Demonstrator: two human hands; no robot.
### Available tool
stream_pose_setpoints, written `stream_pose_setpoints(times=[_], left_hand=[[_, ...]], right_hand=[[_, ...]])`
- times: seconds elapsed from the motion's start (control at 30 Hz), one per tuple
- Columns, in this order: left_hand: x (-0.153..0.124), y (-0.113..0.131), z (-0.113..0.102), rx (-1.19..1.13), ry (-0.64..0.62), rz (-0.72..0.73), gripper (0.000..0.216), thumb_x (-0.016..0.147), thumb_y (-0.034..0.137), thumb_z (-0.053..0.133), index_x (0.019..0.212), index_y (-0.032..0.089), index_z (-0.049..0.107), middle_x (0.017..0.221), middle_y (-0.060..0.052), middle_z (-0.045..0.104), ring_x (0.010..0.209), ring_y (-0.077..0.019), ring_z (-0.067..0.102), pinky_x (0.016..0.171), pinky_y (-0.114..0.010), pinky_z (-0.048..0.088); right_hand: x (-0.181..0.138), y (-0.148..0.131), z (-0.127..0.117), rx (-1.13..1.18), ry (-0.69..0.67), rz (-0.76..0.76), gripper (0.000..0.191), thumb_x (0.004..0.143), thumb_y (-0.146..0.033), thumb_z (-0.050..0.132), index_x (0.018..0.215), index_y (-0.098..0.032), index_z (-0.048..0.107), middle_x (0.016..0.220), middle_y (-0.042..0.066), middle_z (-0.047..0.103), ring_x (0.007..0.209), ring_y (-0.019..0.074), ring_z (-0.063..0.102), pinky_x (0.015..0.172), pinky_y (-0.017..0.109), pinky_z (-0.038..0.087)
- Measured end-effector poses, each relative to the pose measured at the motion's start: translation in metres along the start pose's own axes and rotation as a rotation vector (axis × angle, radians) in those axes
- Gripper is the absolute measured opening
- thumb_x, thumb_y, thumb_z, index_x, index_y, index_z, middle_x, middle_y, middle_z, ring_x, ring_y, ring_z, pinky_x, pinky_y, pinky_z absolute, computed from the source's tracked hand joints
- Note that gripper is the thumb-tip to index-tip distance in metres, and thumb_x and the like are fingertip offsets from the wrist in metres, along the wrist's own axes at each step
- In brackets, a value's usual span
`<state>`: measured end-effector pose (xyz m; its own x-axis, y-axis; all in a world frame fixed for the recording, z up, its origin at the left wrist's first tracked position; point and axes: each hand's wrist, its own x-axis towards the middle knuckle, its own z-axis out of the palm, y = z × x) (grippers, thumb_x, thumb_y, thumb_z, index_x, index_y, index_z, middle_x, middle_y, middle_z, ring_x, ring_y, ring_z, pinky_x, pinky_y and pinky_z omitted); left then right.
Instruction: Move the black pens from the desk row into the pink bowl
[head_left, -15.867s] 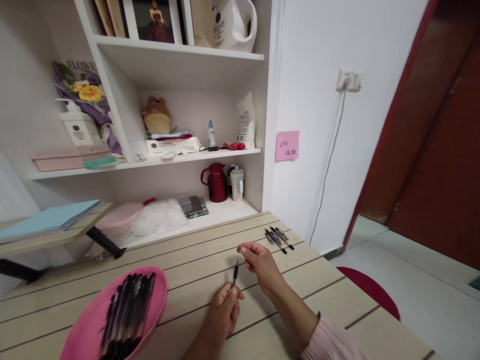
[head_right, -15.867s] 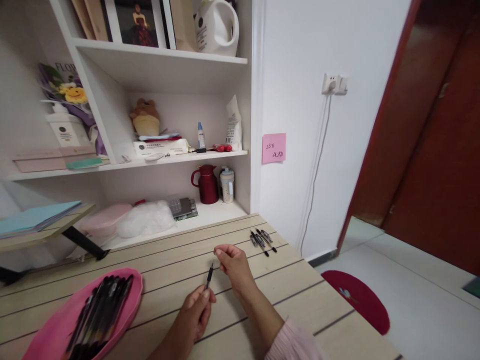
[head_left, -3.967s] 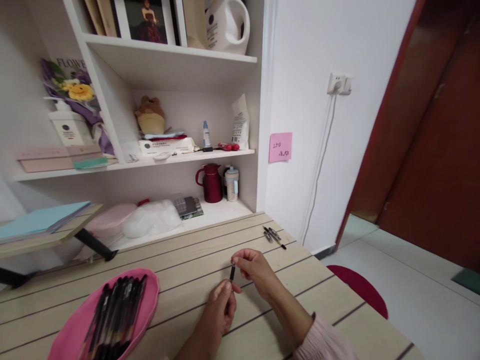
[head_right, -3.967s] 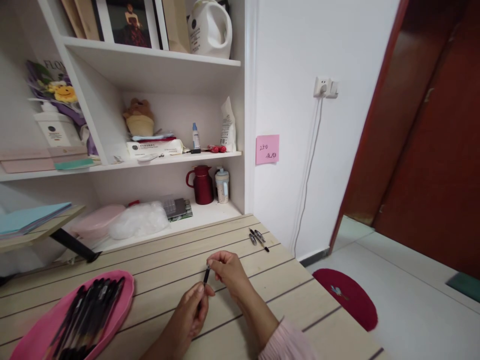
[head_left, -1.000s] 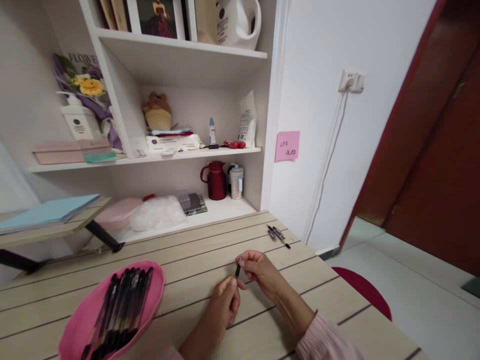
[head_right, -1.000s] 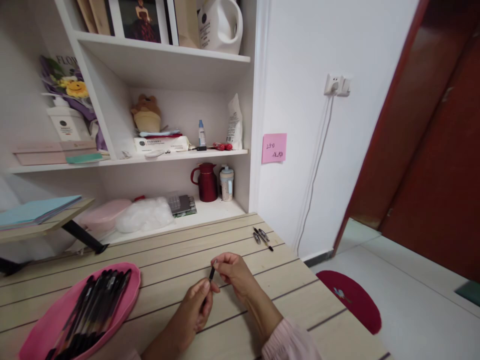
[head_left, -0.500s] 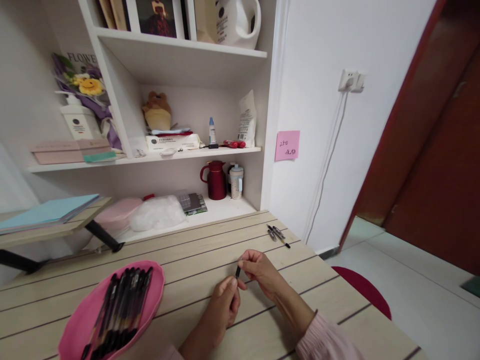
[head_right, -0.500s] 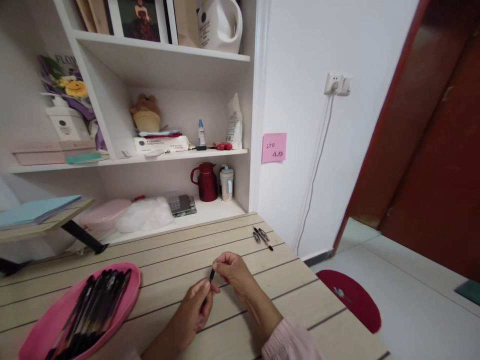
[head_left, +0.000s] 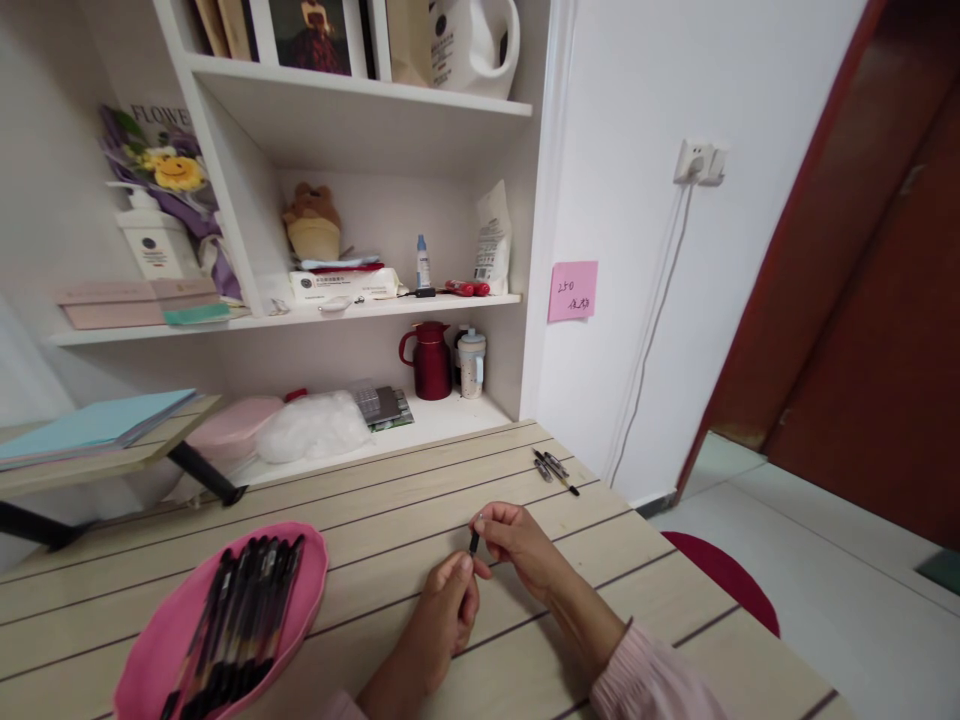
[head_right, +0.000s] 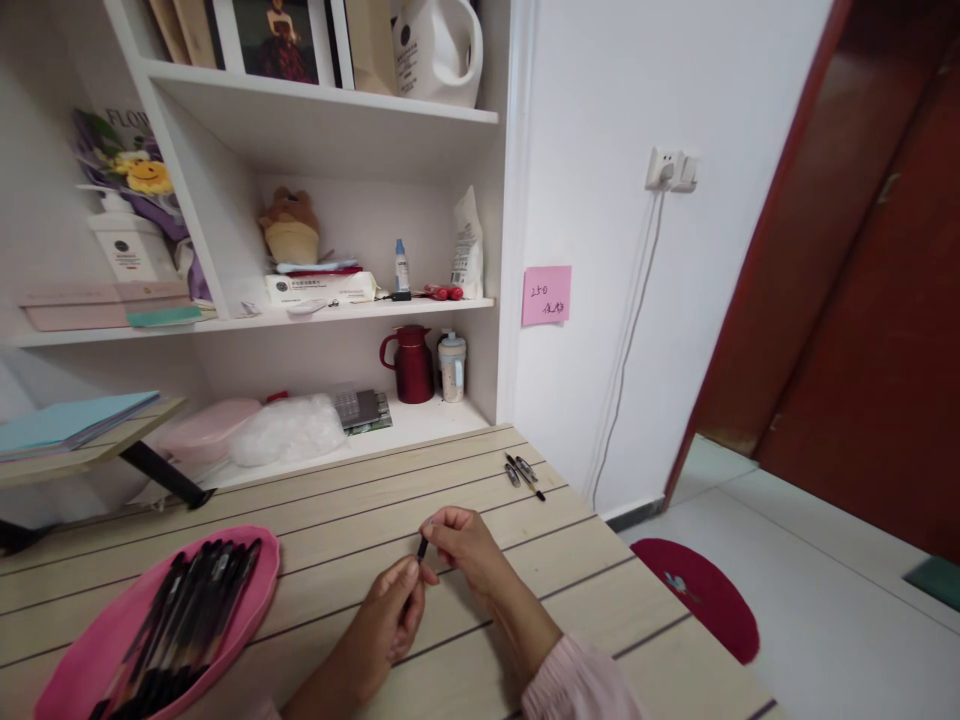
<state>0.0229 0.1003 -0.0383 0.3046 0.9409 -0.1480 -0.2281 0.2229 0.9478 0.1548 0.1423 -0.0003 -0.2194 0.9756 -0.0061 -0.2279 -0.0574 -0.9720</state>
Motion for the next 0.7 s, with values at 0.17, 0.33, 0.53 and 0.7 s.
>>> stream_pose_setpoints(times=[0.17,0.33,0.53,0.7], left_hand=[[-0.0001,0.0003,0.0005,0.004,0.000,0.013,0.038,0.077,0.056,0.045,0.083,0.019,0.049,0.042,0.011,0.036,0.028,-0.0023,0.014,0.031,-0.018,0.007],[-0.0002,-0.0004,-0.0002,0.003,0.008,0.007,0.040,0.075,0.058,0.046,0.083,0.019,0.049,0.042,0.011,0.036,0.028,-0.0023,0.015,0.031,-0.018,0.007],[-0.0001,-0.0008,-0.0004,-0.004,0.005,0.001,0.038,0.076,0.056,0.045,0.083,0.019,0.049,0.043,0.011,0.037,0.029,-0.0020,0.014,0.031,-0.018,0.007],[-0.0003,-0.0004,0.0005,-0.017,0.012,0.005,0.037,0.077,0.055,0.045,0.083,0.019,0.049,0.042,0.011,0.036,0.028,-0.0020,0.014,0.031,-0.018,0.006]], right_hand=[[0.0001,0.0012,-0.0005,0.004,-0.013,-0.004,0.032,0.057,-0.042,0.073,0.060,-0.015,0.056,0.043,-0.007,0.043,0.039,0.0042,0.033,0.041,0.020,0.019],[0.0009,0.0026,-0.0007,-0.006,-0.015,-0.001,0.033,0.057,-0.043,0.072,0.059,-0.015,0.055,0.041,-0.007,0.042,0.038,0.0044,0.033,0.041,0.020,0.018],[0.0024,0.0051,-0.0018,-0.016,-0.018,-0.012,0.032,0.059,-0.043,0.071,0.059,-0.015,0.055,0.042,-0.006,0.043,0.039,0.0048,0.034,0.041,0.020,0.018],[0.0004,0.0063,-0.0031,-0.033,-0.040,-0.007,0.028,0.061,-0.040,0.070,0.063,-0.015,0.056,0.045,-0.006,0.044,0.040,0.0048,0.035,0.042,0.020,0.019]])
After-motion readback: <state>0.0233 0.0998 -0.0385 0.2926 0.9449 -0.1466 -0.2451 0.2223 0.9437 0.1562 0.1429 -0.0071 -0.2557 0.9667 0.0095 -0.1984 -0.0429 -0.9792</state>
